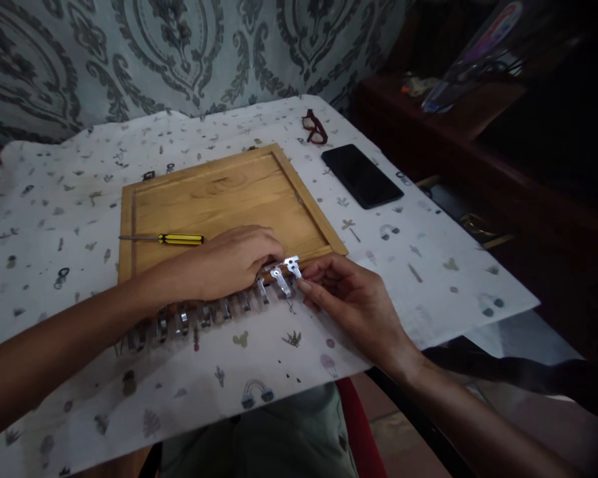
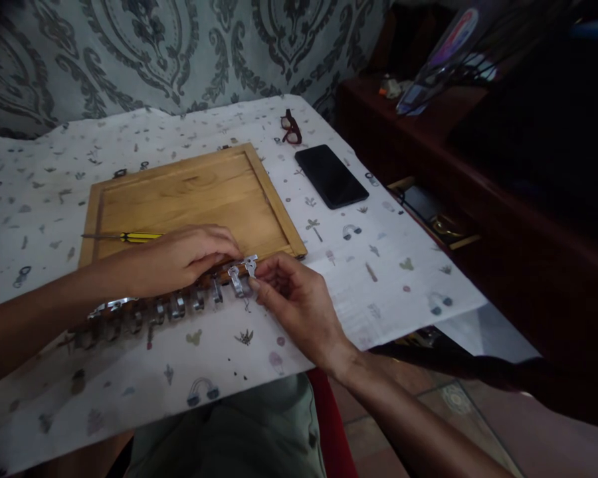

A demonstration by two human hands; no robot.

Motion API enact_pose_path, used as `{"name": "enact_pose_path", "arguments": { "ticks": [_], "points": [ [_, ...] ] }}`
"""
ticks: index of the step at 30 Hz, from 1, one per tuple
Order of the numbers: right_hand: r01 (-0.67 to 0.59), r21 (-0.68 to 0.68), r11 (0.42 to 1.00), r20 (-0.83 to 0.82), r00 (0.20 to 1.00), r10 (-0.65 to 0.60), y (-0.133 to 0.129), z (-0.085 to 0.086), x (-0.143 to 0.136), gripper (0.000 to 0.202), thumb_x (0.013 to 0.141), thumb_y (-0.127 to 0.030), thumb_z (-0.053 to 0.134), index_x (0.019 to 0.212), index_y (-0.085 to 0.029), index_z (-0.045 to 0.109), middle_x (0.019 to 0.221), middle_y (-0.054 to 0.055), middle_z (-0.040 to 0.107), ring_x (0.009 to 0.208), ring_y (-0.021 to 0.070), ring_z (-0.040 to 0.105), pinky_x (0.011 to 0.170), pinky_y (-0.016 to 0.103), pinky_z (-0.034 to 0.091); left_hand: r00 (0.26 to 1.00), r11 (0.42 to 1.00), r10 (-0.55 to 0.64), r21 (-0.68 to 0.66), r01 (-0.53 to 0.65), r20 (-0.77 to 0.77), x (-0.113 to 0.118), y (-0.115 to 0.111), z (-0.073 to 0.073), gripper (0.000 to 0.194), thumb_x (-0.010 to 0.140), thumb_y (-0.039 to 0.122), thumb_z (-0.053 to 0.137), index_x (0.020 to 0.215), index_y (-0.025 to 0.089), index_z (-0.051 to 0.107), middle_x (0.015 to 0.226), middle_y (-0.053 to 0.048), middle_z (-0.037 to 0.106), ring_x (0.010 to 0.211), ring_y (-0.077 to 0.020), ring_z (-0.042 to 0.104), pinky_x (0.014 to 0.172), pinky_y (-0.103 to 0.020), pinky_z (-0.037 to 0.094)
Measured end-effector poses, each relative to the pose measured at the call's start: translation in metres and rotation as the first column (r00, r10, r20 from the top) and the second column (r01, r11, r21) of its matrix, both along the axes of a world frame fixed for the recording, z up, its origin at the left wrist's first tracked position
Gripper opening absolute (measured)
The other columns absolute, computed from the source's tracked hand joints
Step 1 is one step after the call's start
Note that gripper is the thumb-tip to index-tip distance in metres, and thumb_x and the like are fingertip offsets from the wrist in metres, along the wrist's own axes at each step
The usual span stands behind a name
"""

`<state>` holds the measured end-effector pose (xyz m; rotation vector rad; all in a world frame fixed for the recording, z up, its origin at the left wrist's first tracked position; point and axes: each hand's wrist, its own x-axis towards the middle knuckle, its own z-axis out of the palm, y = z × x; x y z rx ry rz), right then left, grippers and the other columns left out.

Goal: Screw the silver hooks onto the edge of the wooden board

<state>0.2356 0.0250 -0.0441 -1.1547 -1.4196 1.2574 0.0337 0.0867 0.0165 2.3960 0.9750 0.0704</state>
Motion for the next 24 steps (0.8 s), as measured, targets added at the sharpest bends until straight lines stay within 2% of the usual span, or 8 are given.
{"name": "enact_pose_path", "arguments": {
  "ticks": [3, 8, 14, 19, 24],
  "points": [
    [-0.002, 0.008, 1.0, 0.011, 1.0, 0.002, 0.0, 0.0, 0.0, 0.013, 0.082, -0.03, 0.072, 0.082, -0.02, 0.064, 0.073, -0.001, 0.065, 0.06, 0.0096, 0.058, 0.055, 0.025, 0.05, 1.0, 0.998, -0.026, 0.06, 0.026, 0.004, 0.0, -0.006, 0.002, 0.032, 0.088, 0.003, 0.041, 0.096, 0.019, 0.069, 0.103, -0.004, 0.07, 0.099, -0.0176, 0.063, 0.085, -0.031, 0.048],
    [0.01, 0.007, 1.0, 0.017, 1.0, -0.01, 0.0, 0.0, 0.0, 0.013, 0.082, -0.029, 0.073, 0.082, -0.019, 0.065, 0.073, -0.001, 0.065, 0.059, 0.0089, 0.058, 0.055, 0.024, 0.05, 0.989, 0.981, -0.147, 0.129, 0.145, 0.002, -0.005, -0.008, -0.003, 0.035, 0.085, -0.001, 0.042, 0.093, 0.019, 0.069, 0.1, -0.004, 0.069, 0.093, -0.017, 0.063, 0.081, -0.03, 0.047],
    [0.011, -0.003, 1.0, 0.009, 1.0, -0.011, 0.0, 0.0, 0.001, 0.018, 0.081, -0.034, 0.077, 0.081, -0.02, 0.065, 0.073, -0.001, 0.065, 0.058, 0.0102, 0.059, 0.055, 0.025, 0.053, 0.964, 0.935, -0.256, 0.235, 0.267, -0.075, -0.009, -0.007, -0.001, 0.027, 0.095, 0.007, 0.043, 0.1, 0.017, 0.068, 0.111, -0.009, 0.069, 0.103, -0.0214, 0.063, 0.09, -0.035, 0.047],
    [0.034, 0.007, 0.999, 0.038, 0.999, -0.035, -0.005, 0.0, 0.002, 0.02, 0.08, -0.037, 0.078, 0.084, -0.022, 0.067, 0.077, 0.001, 0.068, 0.066, 0.0131, 0.063, 0.06, 0.026, 0.056, 0.956, 0.927, -0.255, 0.243, 0.284, -0.144, -0.009, -0.009, 0.003, 0.024, 0.095, 0.007, 0.047, 0.105, 0.018, 0.066, 0.115, -0.007, 0.068, 0.103, -0.0203, 0.061, 0.09, -0.034, 0.044],
    [0.014, 0.063, 0.998, 0.181, 0.983, -0.025, -0.015, 0.002, 0.005, 0.006, 0.087, -0.029, 0.071, 0.087, -0.024, 0.068, 0.076, 0.001, 0.069, 0.066, 0.0148, 0.064, 0.057, 0.027, 0.054, 0.947, 0.928, -0.28, 0.207, 0.309, -0.158, -0.008, -0.008, 0.002, 0.021, 0.096, 0.01, 0.05, 0.108, 0.02, 0.064, 0.116, -0.005, 0.066, 0.106, -0.0203, 0.06, 0.095, -0.036, 0.042]
  ]
}}
